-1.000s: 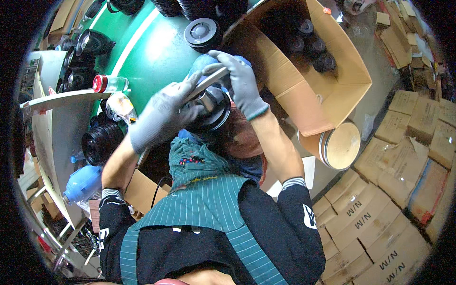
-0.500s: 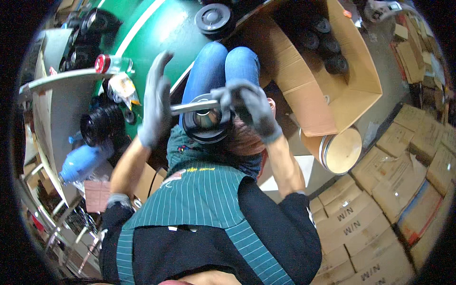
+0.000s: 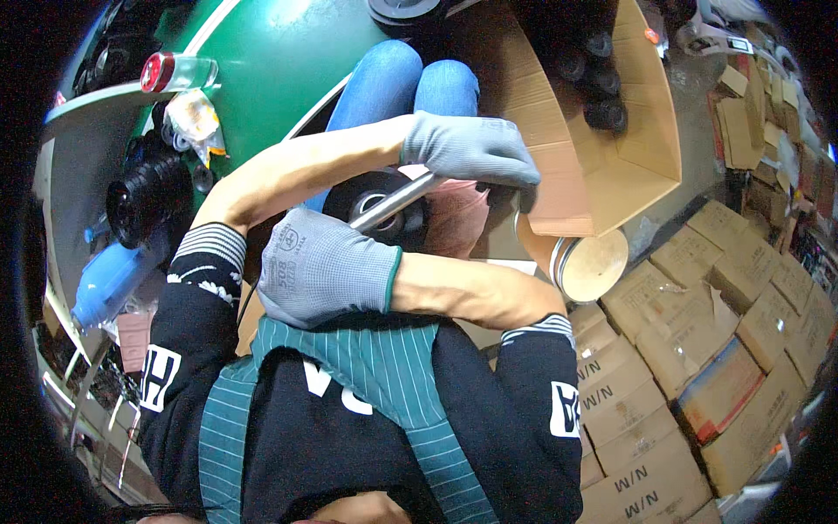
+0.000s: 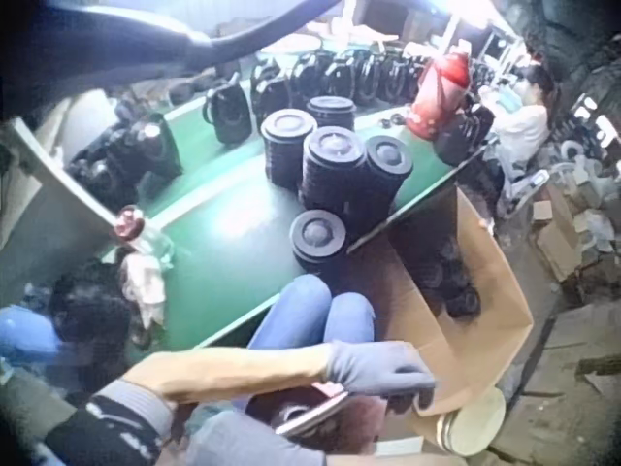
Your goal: The person sits on the floor and repeatedly picks up black cylindrical containers and circular lids from a green table. They place each lid onto a container, press it down, and set the assembled unit aside. The process is repeated for multiple units.
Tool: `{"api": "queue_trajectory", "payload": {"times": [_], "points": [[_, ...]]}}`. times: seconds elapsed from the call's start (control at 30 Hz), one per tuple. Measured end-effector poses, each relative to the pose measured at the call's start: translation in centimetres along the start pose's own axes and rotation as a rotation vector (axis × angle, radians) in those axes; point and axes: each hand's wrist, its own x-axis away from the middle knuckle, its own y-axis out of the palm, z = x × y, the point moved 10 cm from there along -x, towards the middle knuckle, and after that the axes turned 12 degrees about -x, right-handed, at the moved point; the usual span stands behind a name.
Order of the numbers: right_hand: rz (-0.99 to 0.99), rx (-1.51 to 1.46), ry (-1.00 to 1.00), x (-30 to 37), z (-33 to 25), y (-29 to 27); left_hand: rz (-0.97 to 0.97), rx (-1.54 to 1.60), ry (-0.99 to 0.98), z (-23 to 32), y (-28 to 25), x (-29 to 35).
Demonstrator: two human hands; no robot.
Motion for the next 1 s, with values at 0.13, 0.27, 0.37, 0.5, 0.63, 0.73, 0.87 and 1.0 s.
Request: {"api": "queue_trajectory", "payload": {"times": [0.13, 0.27, 0.37, 0.5, 0.63, 0.73, 0.87, 1.0], "points": [[-0.027, -0.018, 0.039, 0.9, 0.9, -1.0, -0.184, -0.135, -0.348, -2.1, -1.2, 1.3], [0.353, -0.209, -0.151, 4.8, -2.5, -5.6, -0.031, -0.022, -0.590, -3.2, -6.3, 5.2], [0.770, -0.256, -0.008, 12.2, -0.5, -8.2, 0.839, 0.055, -0.655, -6.3, -14.8, 20.9], [0.929, -0.310, 0.603, 20.6, 6.2, -4.4, 0.841, 0.212, -1.312, -3.7, -12.8, 36.2], [0.580, -0.057, 0.656, 16.6, 6.8, -1.8, 1.114, 0.182, -1.293, -2.3, -9.0, 42.0], [0.613, -0.024, 0.629, 15.4, 6.1, -2.9, 1.304, -0.211, -1.373, -1.4, -9.2, 42.6], [0.640, 0.023, 0.501, 13.4, 3.8, -4.7, 1.057, -0.748, -1.573, -1.6, -10.7, 43.7], [0.923, -0.063, 0.446, 15.1, 4.1, -10.8, 0.997, -0.837, -1.402, 1.2, -10.5, 41.3]]}}
